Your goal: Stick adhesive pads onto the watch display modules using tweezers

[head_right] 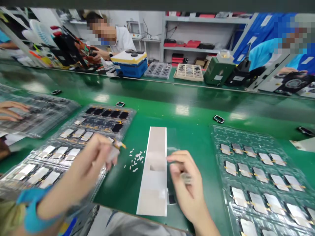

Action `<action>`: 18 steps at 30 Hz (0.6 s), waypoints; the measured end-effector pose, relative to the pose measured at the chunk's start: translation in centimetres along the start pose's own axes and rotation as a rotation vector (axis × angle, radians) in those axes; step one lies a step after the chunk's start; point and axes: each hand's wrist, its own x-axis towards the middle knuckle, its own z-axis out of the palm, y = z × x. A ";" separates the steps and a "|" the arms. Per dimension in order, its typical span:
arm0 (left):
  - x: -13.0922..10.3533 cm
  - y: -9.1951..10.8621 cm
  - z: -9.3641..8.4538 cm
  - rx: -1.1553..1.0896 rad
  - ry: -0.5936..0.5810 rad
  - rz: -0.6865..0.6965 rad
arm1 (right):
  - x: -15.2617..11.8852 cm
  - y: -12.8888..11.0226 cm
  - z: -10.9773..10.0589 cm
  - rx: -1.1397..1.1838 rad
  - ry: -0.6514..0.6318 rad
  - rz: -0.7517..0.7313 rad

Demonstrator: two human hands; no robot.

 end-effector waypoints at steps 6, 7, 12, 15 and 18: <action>-4.9 0.6 7.6 -0.521 -0.138 -0.109 | 0.7 -1.2 2.4 -0.011 -0.273 -0.061; -4.7 0.0 8.4 -0.575 -0.135 -0.129 | 0.6 -0.9 2.8 -0.026 -0.258 -0.077; -4.0 -1.6 9.8 -0.572 -0.134 -0.101 | -0.1 0.7 3.7 -0.222 -0.197 -0.247; -4.3 -1.6 9.6 -0.530 -0.113 -0.095 | -0.5 0.9 3.6 -0.325 -0.222 -0.342; -4.4 -1.4 9.5 -0.488 -0.070 -0.081 | -0.6 1.0 3.5 -0.412 -0.274 -0.414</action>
